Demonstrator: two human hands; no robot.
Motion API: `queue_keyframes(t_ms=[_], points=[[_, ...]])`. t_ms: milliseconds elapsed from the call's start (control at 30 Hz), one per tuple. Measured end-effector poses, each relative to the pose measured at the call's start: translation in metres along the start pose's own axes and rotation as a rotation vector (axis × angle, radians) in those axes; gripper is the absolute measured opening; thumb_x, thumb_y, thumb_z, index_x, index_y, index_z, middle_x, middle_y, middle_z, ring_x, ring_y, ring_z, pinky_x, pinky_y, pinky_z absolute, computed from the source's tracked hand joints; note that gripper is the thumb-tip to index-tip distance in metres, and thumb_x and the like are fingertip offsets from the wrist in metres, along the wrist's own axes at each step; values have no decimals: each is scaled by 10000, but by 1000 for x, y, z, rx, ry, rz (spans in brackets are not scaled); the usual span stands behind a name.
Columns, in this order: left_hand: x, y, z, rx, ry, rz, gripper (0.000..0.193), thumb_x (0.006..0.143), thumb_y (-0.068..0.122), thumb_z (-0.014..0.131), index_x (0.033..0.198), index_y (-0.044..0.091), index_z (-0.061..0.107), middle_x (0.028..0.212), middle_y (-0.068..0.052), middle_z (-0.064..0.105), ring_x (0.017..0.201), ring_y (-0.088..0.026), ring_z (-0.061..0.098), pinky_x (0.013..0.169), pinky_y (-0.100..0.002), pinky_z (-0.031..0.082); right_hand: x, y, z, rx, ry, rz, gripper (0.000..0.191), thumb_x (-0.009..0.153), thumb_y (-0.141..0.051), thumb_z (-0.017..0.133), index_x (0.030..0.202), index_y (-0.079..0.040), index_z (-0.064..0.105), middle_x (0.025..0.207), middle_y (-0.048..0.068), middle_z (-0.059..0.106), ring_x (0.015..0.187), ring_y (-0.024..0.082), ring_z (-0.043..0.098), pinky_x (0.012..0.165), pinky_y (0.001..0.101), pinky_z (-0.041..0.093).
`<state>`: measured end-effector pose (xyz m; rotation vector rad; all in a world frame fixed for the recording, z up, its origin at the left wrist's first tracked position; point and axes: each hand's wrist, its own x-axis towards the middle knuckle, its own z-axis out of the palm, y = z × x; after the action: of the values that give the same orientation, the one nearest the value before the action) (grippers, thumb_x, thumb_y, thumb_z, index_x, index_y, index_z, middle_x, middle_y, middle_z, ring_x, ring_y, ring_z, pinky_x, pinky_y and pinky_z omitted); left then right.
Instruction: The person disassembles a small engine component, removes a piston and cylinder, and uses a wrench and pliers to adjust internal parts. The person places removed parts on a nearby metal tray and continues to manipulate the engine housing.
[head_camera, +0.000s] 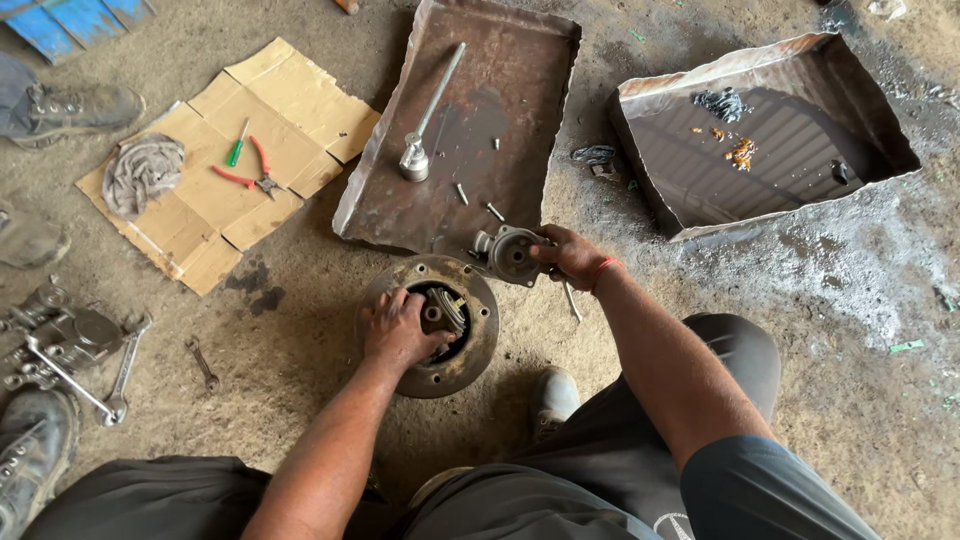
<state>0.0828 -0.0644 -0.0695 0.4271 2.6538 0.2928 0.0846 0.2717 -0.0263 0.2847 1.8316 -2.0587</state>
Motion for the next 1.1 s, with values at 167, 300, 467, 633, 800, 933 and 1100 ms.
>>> queue_keyframes(t_ms=[167,300,467,633,800,933,1100], points=[[1,1,-2,-35,-5,-17,1070,665,723,822,1528,279,370,1659,-34,249,1552,-361,167,1229,-634,153,1,-3,2,120,-94,-57,538,887,-322,767,1305,-55,557,1007,51,646,745,106,541,562,262,435],[0,2,-6,2,17,-5,1081,657,757,792,1530,279,371,1664,-44,277,1559,-347,194,1242,-649,165,4,-6,5,99,-14,-32,479,936,-314,739,1312,-67,573,939,49,633,677,96,523,515,261,428],[-2,17,-11,93,-51,-52,1251,678,874,722,1573,128,266,1685,-182,203,1558,-404,171,1192,-706,161,10,-8,13,-157,301,268,319,1004,-297,568,1193,-43,609,909,196,752,644,225,723,423,304,462],[-1,24,-11,93,5,-58,1366,684,863,728,1619,92,96,1679,-238,146,1548,-423,148,1173,-708,145,18,1,20,-499,459,279,266,1009,-178,614,1132,58,619,1006,204,750,724,270,768,541,350,626],[13,21,8,105,-25,-28,1344,706,806,709,1655,177,-5,1646,-199,245,1550,-396,192,1208,-708,152,28,7,16,-773,545,188,358,940,-281,664,1176,-13,638,1113,194,725,837,263,792,698,355,650],[23,21,23,147,76,39,1336,699,833,733,1614,120,69,1599,-249,334,1521,-456,238,1156,-768,188,43,-15,22,-694,783,-52,519,888,-428,756,1230,-59,625,1150,216,719,1072,377,683,886,445,548],[29,18,-1,18,35,46,1337,657,673,854,1592,96,93,1613,-219,308,1514,-454,244,1194,-652,251,59,-44,53,-303,588,-176,396,846,-208,743,1179,-1,684,1014,151,790,819,242,742,717,390,611]])
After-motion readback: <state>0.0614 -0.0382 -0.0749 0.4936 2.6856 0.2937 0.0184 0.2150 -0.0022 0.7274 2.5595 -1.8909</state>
